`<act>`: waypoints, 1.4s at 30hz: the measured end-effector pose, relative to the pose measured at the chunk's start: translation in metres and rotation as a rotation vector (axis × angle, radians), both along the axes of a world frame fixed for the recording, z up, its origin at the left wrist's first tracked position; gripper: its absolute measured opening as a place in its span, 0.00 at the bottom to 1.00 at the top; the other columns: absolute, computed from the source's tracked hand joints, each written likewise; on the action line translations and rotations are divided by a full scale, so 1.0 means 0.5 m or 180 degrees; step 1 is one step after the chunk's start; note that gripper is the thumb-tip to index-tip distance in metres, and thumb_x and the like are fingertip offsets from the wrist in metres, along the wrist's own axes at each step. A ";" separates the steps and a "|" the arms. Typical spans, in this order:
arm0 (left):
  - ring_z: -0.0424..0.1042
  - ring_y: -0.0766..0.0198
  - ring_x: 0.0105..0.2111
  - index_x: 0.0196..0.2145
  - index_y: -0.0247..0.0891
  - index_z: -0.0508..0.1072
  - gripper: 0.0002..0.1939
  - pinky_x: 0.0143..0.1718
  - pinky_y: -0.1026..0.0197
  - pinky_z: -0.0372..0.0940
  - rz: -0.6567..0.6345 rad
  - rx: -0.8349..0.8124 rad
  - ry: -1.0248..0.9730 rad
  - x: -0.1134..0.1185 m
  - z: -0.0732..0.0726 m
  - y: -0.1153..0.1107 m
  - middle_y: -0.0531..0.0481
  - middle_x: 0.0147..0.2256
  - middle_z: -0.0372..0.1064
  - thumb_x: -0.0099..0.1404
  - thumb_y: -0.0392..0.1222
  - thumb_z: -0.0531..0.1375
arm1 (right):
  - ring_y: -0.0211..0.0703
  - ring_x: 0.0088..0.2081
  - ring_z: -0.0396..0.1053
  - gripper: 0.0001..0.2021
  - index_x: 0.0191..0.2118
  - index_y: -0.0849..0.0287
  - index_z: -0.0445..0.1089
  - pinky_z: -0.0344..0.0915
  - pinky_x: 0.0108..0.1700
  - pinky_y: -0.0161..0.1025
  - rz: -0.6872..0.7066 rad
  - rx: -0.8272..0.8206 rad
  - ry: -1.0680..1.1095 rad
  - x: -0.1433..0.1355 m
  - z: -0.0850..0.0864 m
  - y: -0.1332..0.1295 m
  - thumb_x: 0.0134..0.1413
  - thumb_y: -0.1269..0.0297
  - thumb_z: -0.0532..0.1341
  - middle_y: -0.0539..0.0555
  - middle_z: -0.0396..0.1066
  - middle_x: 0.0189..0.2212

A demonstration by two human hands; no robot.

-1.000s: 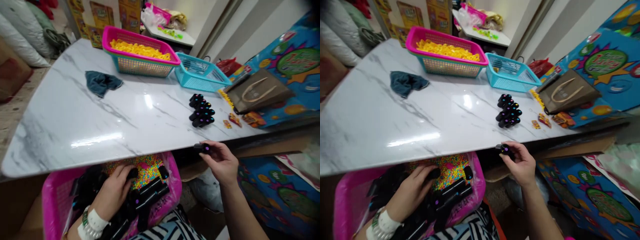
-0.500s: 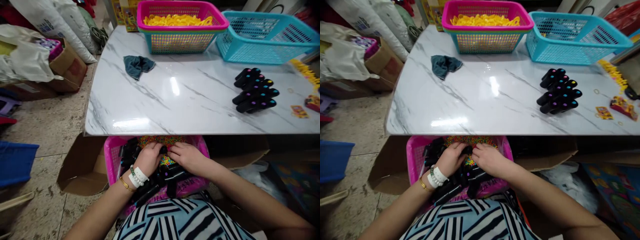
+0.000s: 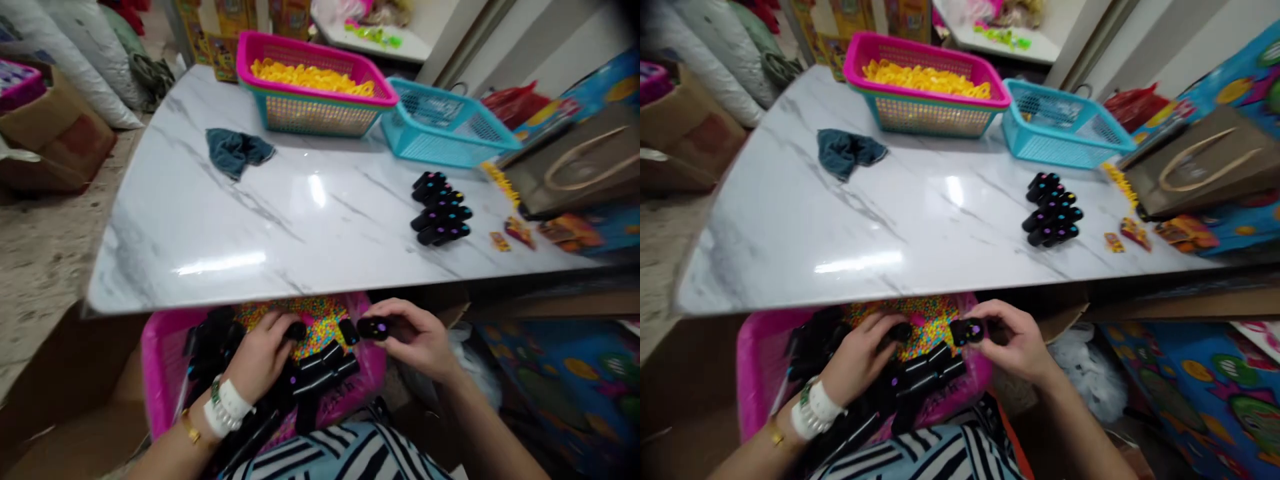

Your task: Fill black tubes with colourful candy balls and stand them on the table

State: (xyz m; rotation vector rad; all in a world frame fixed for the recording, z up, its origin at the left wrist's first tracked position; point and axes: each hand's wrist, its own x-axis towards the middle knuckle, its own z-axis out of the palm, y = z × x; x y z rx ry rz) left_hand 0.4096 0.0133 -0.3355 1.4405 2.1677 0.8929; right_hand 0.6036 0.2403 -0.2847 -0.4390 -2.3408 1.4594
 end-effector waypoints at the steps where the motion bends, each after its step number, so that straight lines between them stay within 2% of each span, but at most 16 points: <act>1: 0.72 0.57 0.44 0.49 0.40 0.68 0.15 0.46 0.53 0.71 0.0033 0.0058 0.0110 0.001 -0.002 0.002 0.44 0.45 0.69 0.65 0.34 0.55 | 0.43 0.42 0.73 0.14 0.43 0.55 0.71 0.71 0.45 0.41 -0.0496 0.0052 0.0159 0.019 0.007 0.027 0.49 0.69 0.66 0.54 0.75 0.40; 4: 0.74 0.56 0.42 0.49 0.42 0.70 0.14 0.43 0.53 0.73 0.0168 0.0304 0.0414 0.001 -0.011 0.009 0.44 0.43 0.70 0.66 0.40 0.55 | 0.42 0.37 0.74 0.17 0.42 0.58 0.71 0.72 0.44 0.41 -0.2238 0.0419 0.0555 0.063 0.014 0.146 0.43 0.65 0.70 0.53 0.75 0.36; 6: 0.75 0.57 0.41 0.48 0.44 0.70 0.13 0.42 0.56 0.73 0.0191 0.0498 0.0522 0.000 -0.016 0.015 0.45 0.43 0.71 0.67 0.43 0.55 | 0.40 0.33 0.73 0.20 0.41 0.61 0.71 0.72 0.42 0.41 -0.3000 0.0553 0.0581 0.074 0.007 0.239 0.39 0.61 0.71 0.53 0.75 0.33; 8: 0.76 0.58 0.40 0.48 0.45 0.71 0.13 0.41 0.58 0.73 0.0177 0.0646 0.0575 -0.002 -0.019 0.020 0.47 0.42 0.72 0.67 0.44 0.55 | 0.40 0.32 0.72 0.23 0.40 0.63 0.72 0.72 0.41 0.42 -0.3318 0.0618 0.0434 0.070 -0.003 0.321 0.36 0.58 0.72 0.53 0.75 0.32; 11: 0.76 0.60 0.39 0.48 0.46 0.72 0.13 0.40 0.61 0.73 0.0149 0.0720 0.0564 -0.005 -0.022 0.026 0.49 0.41 0.73 0.66 0.45 0.56 | 0.40 0.31 0.72 0.25 0.43 0.64 0.73 0.72 0.41 0.42 -0.3158 0.0739 0.0133 0.056 -0.008 0.392 0.38 0.56 0.70 0.54 0.75 0.31; 14: 0.76 0.60 0.39 0.47 0.45 0.72 0.13 0.40 0.60 0.73 0.0175 0.0644 0.0433 -0.005 -0.015 0.029 0.49 0.41 0.74 0.66 0.45 0.57 | 0.41 0.31 0.73 0.28 0.51 0.63 0.71 0.73 0.39 0.42 -0.2895 0.0665 0.0130 0.054 0.003 0.380 0.41 0.57 0.68 0.55 0.76 0.34; 18: 0.75 0.59 0.38 0.45 0.40 0.73 0.12 0.40 0.57 0.73 0.0181 0.0443 0.0071 0.004 0.010 0.028 0.47 0.39 0.74 0.64 0.42 0.59 | 0.41 0.30 0.74 0.19 0.50 0.61 0.72 0.72 0.32 0.40 -0.3397 0.1115 0.0589 0.058 0.012 0.220 0.52 0.59 0.64 0.59 0.75 0.42; 20: 0.74 0.60 0.39 0.44 0.39 0.72 0.12 0.42 0.55 0.72 0.0167 0.0433 -0.0167 0.008 0.021 0.030 0.47 0.39 0.73 0.63 0.40 0.61 | 0.41 0.32 0.74 0.14 0.48 0.59 0.73 0.72 0.34 0.39 -0.2975 0.1235 0.0400 0.045 0.011 0.102 0.56 0.62 0.62 0.57 0.76 0.39; 23: 0.73 0.61 0.40 0.43 0.38 0.72 0.12 0.43 0.56 0.71 0.0132 0.0562 -0.0469 0.017 0.028 0.032 0.47 0.40 0.73 0.60 0.38 0.63 | 0.41 0.37 0.76 0.18 0.53 0.55 0.71 0.74 0.41 0.38 -0.0692 0.0646 -0.0347 -0.003 -0.004 -0.059 0.55 0.65 0.63 0.56 0.75 0.44; 24: 0.73 0.61 0.41 0.43 0.37 0.72 0.12 0.43 0.56 0.71 0.0123 0.0612 -0.0504 0.020 0.028 0.032 0.46 0.40 0.73 0.60 0.37 0.63 | 0.41 0.39 0.76 0.21 0.56 0.54 0.67 0.75 0.42 0.37 -0.0119 0.0452 -0.0389 -0.026 -0.014 -0.097 0.56 0.65 0.62 0.56 0.73 0.49; 26: 0.73 0.61 0.41 0.43 0.36 0.72 0.12 0.43 0.57 0.71 0.0105 0.0648 -0.0478 0.025 0.025 0.030 0.46 0.40 0.73 0.61 0.35 0.61 | 0.42 0.46 0.74 0.21 0.58 0.55 0.65 0.74 0.47 0.37 0.0490 0.0404 -0.0239 -0.071 -0.036 -0.136 0.59 0.67 0.59 0.56 0.71 0.53; 29: 0.73 0.58 0.44 0.48 0.36 0.71 0.16 0.47 0.55 0.70 0.0199 0.0583 -0.0313 0.028 0.011 0.023 0.43 0.44 0.73 0.61 0.34 0.61 | 0.42 0.45 0.75 0.12 0.48 0.57 0.71 0.72 0.49 0.39 0.0593 0.0899 -0.0219 -0.119 -0.062 -0.122 0.61 0.68 0.56 0.55 0.76 0.44; 32: 0.74 0.58 0.44 0.53 0.35 0.67 0.21 0.48 0.55 0.70 0.0336 0.0484 -0.0353 0.024 -0.006 0.017 0.42 0.45 0.74 0.61 0.34 0.61 | 0.41 0.31 0.76 0.13 0.50 0.59 0.68 0.73 0.36 0.36 0.0778 0.1223 -0.0823 -0.132 -0.070 -0.085 0.59 0.68 0.58 0.52 0.77 0.32; 35: 0.75 0.60 0.39 0.51 0.34 0.69 0.18 0.44 0.57 0.71 0.0450 0.0153 -0.0405 0.014 -0.017 0.014 0.45 0.39 0.76 0.62 0.30 0.58 | 0.42 0.37 0.76 0.15 0.53 0.59 0.65 0.72 0.41 0.37 0.1230 0.1703 -0.0771 -0.128 -0.072 -0.069 0.61 0.71 0.55 0.55 0.77 0.38; 38: 0.74 0.56 0.41 0.51 0.33 0.70 0.17 0.45 0.55 0.70 0.0538 -0.0283 -0.0001 0.000 -0.020 0.013 0.41 0.40 0.74 0.63 0.32 0.57 | 0.47 0.46 0.73 0.15 0.51 0.60 0.69 0.69 0.48 0.42 0.1467 0.2518 -0.0420 -0.133 -0.076 -0.068 0.62 0.73 0.52 0.59 0.74 0.47; 42: 0.73 0.56 0.39 0.44 0.36 0.74 0.12 0.41 0.56 0.70 -0.0076 -0.0740 0.0487 -0.006 -0.014 0.016 0.43 0.38 0.72 0.65 0.34 0.55 | 0.47 0.42 0.74 0.13 0.50 0.56 0.71 0.71 0.41 0.40 0.1618 0.2916 -0.1037 -0.170 -0.086 -0.079 0.63 0.66 0.55 0.58 0.75 0.44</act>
